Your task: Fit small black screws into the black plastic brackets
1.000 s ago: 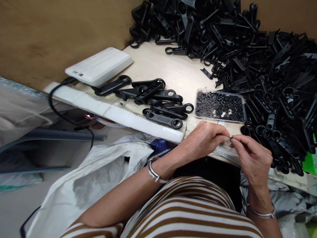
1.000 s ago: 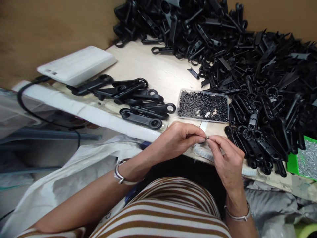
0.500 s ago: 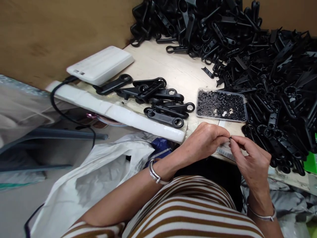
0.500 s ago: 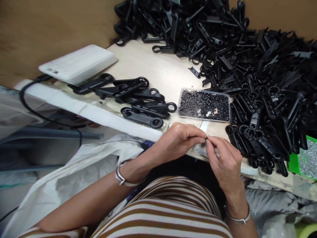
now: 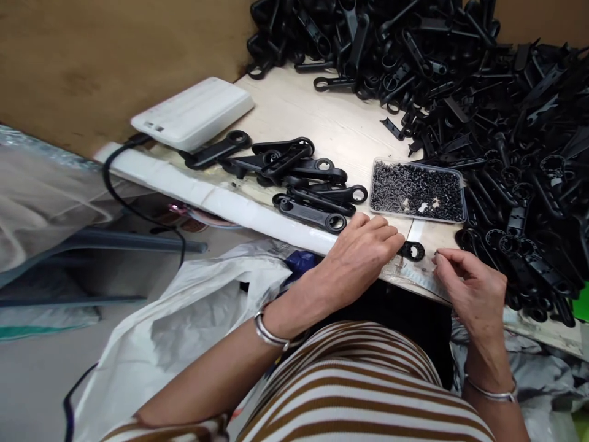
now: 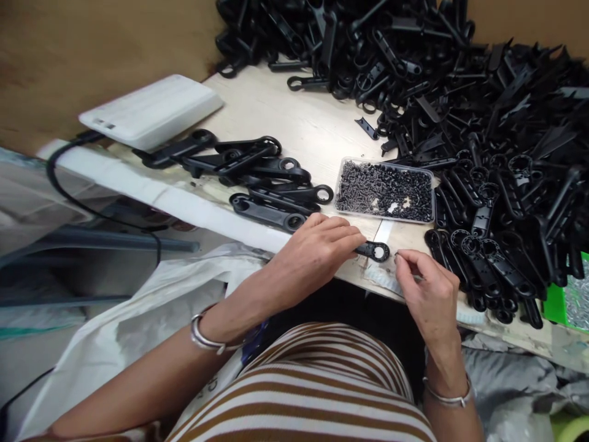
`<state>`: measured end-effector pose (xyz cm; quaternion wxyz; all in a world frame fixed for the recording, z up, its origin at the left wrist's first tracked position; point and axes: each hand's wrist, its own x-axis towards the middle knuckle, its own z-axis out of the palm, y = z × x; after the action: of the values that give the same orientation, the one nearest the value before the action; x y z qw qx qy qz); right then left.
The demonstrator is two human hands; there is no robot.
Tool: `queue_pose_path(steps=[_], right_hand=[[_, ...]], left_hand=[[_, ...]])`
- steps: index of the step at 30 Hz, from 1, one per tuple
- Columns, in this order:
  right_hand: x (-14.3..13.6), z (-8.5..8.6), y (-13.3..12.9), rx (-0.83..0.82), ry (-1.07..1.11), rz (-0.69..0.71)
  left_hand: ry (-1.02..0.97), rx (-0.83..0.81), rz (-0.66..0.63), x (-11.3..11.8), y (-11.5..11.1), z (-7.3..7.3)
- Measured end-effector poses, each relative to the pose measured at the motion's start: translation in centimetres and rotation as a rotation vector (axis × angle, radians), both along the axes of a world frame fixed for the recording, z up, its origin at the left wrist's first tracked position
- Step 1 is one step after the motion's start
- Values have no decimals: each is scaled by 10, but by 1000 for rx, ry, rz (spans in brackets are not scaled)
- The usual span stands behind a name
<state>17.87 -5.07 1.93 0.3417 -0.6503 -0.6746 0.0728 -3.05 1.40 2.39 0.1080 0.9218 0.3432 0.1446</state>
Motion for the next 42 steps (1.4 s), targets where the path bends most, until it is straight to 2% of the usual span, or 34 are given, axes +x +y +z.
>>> queue_pose_path(steps=[4, 7, 10, 13, 17, 24, 29, 35, 42], right_hand=[[8, 0, -1, -56, 33, -89], [12, 2, -6, -90, 96, -126], [12, 3, -10, -107, 150, -135], [11, 3, -14, -125, 192, -129], [12, 2, -19, -122, 236, -126], [16, 0, -25, -164, 467, -165], [15, -2, -25, -205, 647, -138], [14, -3, -28, -243, 788, -75], [5, -1, -29, -212, 750, -40]], left_hand=[[-41, 44, 20, 2, -1, -4], [-116, 179, 50, 4, -8, -3], [-163, 323, -40, 12, -20, -4], [-94, 407, -159, 25, -29, -8], [44, 439, -210, 37, -30, -10], [47, 481, -240, 34, -25, -11], [-43, 380, -240, 32, -22, -5], [-363, 105, -87, 38, -27, -2], [-455, -58, -26, 39, -30, -3]])
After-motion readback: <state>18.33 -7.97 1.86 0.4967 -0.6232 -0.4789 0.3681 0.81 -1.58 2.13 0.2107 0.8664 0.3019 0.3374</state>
